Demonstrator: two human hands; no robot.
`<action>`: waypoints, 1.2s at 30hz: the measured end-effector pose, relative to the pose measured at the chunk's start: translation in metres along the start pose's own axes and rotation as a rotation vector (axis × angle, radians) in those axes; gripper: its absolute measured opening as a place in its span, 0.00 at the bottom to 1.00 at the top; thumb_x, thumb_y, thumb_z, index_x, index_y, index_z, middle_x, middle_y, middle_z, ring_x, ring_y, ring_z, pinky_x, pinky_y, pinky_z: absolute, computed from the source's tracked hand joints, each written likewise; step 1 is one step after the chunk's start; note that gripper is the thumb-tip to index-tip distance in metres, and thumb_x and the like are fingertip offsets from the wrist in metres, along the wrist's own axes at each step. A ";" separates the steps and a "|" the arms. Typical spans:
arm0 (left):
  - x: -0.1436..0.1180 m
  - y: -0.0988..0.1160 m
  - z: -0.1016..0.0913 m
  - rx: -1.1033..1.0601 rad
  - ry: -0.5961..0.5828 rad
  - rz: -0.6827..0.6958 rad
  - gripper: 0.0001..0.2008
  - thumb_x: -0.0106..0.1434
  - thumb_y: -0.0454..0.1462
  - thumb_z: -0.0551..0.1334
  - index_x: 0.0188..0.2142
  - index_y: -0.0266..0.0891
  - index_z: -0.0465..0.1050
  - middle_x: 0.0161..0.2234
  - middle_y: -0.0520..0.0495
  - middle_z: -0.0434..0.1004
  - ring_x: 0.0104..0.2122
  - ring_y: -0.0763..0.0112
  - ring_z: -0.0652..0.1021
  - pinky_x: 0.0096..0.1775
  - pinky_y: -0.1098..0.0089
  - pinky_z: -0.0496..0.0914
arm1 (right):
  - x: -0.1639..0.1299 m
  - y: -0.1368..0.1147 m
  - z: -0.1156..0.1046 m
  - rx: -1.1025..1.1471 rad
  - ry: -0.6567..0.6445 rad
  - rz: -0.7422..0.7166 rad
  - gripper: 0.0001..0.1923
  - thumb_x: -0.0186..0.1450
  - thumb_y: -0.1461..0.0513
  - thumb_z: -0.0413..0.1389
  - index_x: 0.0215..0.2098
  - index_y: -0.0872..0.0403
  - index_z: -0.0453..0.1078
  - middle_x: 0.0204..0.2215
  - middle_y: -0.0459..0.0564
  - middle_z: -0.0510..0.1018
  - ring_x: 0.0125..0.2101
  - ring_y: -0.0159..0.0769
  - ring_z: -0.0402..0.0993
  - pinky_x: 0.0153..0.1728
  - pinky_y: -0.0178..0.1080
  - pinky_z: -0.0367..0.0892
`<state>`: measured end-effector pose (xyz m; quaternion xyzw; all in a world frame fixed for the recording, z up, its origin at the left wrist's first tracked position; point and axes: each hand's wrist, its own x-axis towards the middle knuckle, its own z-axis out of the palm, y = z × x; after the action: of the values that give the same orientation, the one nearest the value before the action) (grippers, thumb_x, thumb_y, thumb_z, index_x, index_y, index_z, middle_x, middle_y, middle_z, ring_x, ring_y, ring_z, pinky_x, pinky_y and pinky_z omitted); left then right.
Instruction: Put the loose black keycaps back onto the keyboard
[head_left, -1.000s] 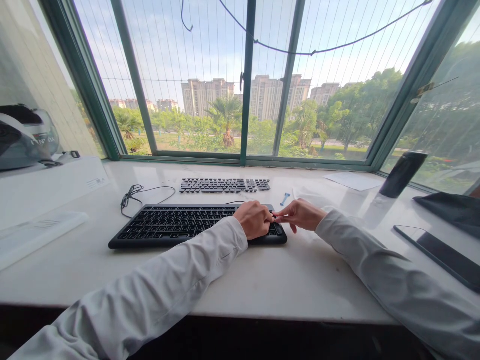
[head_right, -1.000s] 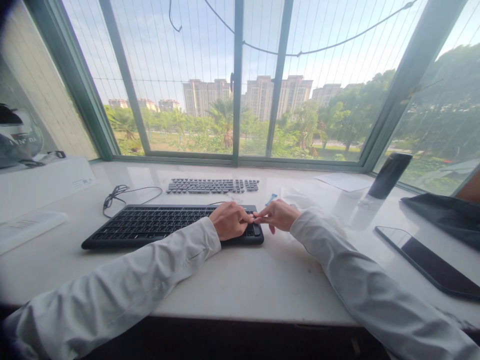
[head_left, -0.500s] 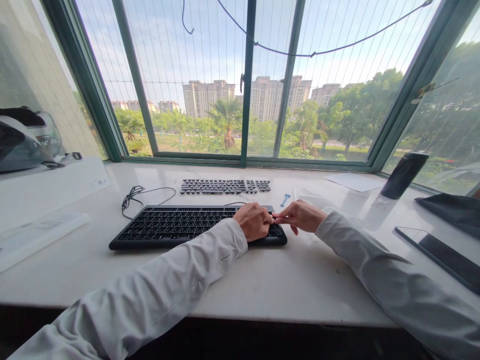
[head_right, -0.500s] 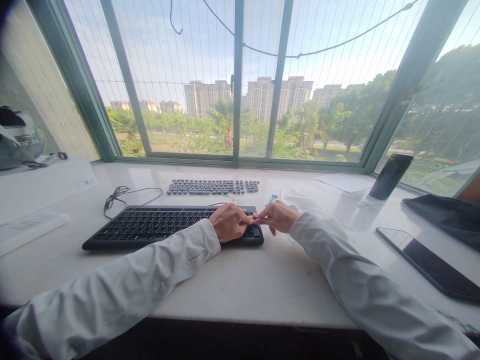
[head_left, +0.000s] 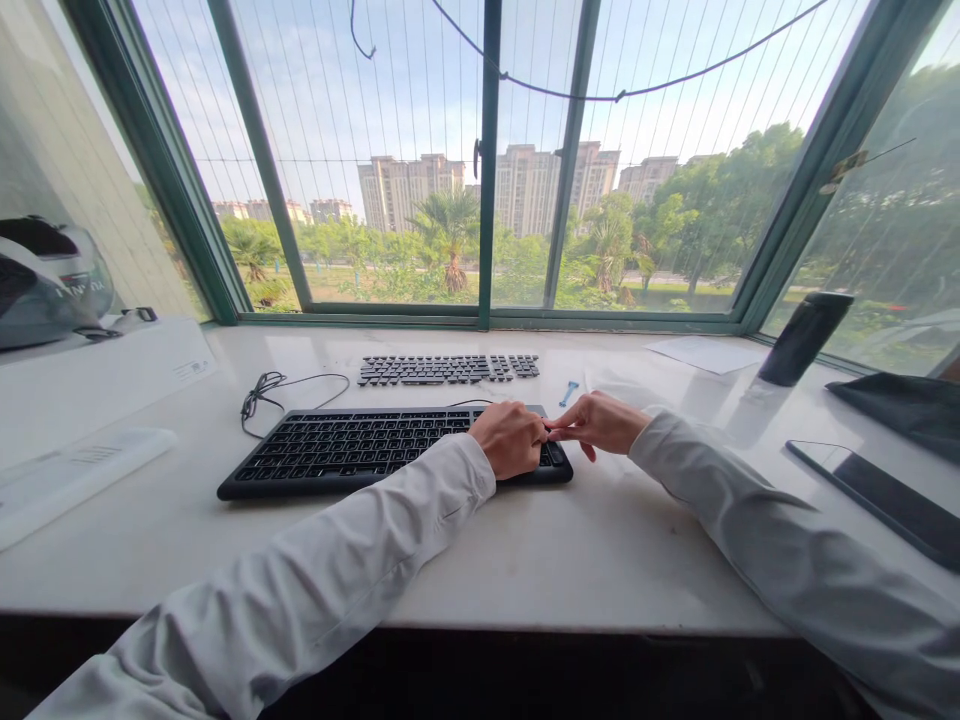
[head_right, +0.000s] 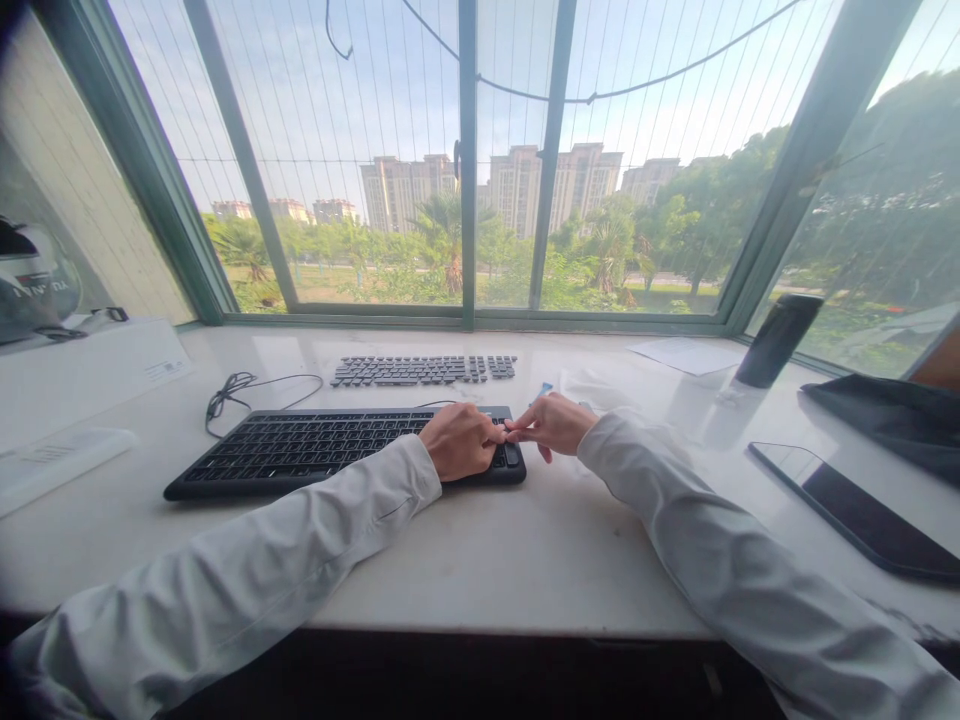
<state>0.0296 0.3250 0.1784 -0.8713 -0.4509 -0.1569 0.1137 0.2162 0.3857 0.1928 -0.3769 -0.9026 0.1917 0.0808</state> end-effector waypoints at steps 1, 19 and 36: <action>0.000 0.000 0.000 0.004 -0.002 0.001 0.14 0.56 0.35 0.53 0.30 0.39 0.79 0.26 0.42 0.78 0.26 0.65 0.75 0.29 0.68 0.66 | 0.000 0.000 0.000 0.003 0.000 0.000 0.28 0.57 0.41 0.49 0.39 0.51 0.77 0.11 0.46 0.73 0.15 0.26 0.61 0.24 0.30 0.57; -0.001 0.001 0.003 0.005 0.004 0.041 0.13 0.56 0.34 0.53 0.27 0.39 0.78 0.26 0.44 0.78 0.26 0.63 0.76 0.27 0.67 0.66 | -0.002 -0.002 0.000 -0.037 -0.009 -0.044 0.24 0.60 0.44 0.49 0.34 0.51 0.79 0.11 0.45 0.73 0.16 0.25 0.61 0.24 0.29 0.57; 0.000 -0.009 0.001 0.002 0.068 -0.231 0.15 0.57 0.34 0.54 0.37 0.42 0.78 0.32 0.43 0.79 0.34 0.64 0.78 0.38 0.65 0.69 | 0.002 0.006 0.012 -0.099 0.327 -0.068 0.18 0.58 0.47 0.54 0.31 0.50 0.77 0.08 0.40 0.66 0.13 0.26 0.60 0.24 0.31 0.56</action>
<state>0.0225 0.3300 0.1774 -0.8077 -0.5442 -0.1979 0.1111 0.2152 0.3876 0.1793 -0.3758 -0.8980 0.0805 0.2143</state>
